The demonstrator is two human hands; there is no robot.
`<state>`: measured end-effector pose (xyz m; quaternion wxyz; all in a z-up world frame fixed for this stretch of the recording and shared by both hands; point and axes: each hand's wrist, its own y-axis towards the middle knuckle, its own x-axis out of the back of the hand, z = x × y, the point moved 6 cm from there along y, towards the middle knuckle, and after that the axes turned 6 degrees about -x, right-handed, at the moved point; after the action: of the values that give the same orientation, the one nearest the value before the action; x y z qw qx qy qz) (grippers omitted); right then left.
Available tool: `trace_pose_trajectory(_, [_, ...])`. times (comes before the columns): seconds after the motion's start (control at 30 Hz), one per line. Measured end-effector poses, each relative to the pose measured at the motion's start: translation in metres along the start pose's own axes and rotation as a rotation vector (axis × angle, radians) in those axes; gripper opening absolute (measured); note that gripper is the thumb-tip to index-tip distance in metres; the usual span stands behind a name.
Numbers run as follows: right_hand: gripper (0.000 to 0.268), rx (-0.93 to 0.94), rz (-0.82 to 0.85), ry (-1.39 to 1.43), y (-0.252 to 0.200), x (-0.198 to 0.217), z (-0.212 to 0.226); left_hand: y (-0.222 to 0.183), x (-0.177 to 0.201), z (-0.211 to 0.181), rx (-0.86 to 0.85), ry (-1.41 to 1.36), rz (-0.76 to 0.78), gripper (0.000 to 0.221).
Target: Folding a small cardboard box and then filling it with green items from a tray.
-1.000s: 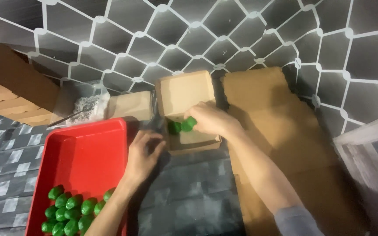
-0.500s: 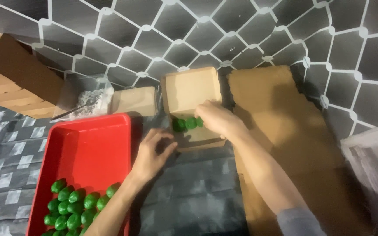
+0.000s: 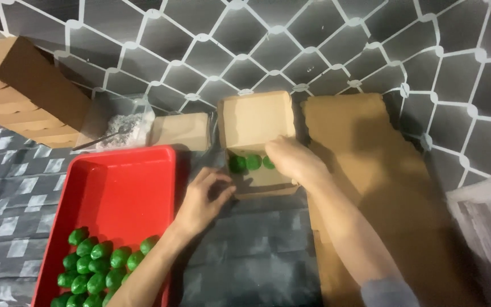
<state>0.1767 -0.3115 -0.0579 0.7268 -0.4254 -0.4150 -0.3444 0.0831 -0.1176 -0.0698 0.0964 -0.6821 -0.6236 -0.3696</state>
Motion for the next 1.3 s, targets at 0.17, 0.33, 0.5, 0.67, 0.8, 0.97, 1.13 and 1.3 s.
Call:
trace_pose_trajectory(0.17, [0.013, 0.073, 0.01, -0.076, 0.005, -0.015, -0.002, 0.0, 0.001, -0.002, -0.011, -0.01, 0.002, 0.022])
trace_pose_trajectory(0.33, [0.014, 0.049, 0.022, -0.086, 0.018, -0.021, -0.006, 0.0, 0.0, -0.003, 0.016, -0.01, 0.008, 0.023])
trace_pose_trajectory(0.5, [0.015, 0.062, 0.082, -0.088, 0.027, -0.033, -0.019, 0.004, 0.025, 0.008, 0.101, 0.135, 0.01, 0.027])
trace_pose_trajectory(0.67, [0.018, -0.006, 0.096, -0.045, 0.023, -0.003, -0.014, -0.052, 0.097, 0.143, 0.426, 1.012, 0.126, 0.023])
trace_pose_trajectory(0.8, [0.018, -0.052, 0.137, 0.049, 0.009, 0.02, -0.008, -0.122, 0.161, 0.267, 0.913, 1.009, 0.29, 0.035])
trace_pose_trajectory(0.97, [0.013, -0.105, 0.197, 0.082, -0.028, 0.054, 0.009, -0.098, 0.185, 0.14, 1.331, 0.726, 0.226, 0.047])
trace_pose_trajectory(1.13, [0.037, -0.074, 0.209, 0.186, -0.026, 0.049, 0.005, -0.117, 0.192, 0.186, 1.246, 0.779, 0.356, 0.05])
trace_pose_trajectory(1.3, [0.041, -0.131, 0.224, 0.124, -0.029, 0.053, 0.007, -0.126, 0.197, 0.209, 1.195, 0.829, 0.288, 0.043])
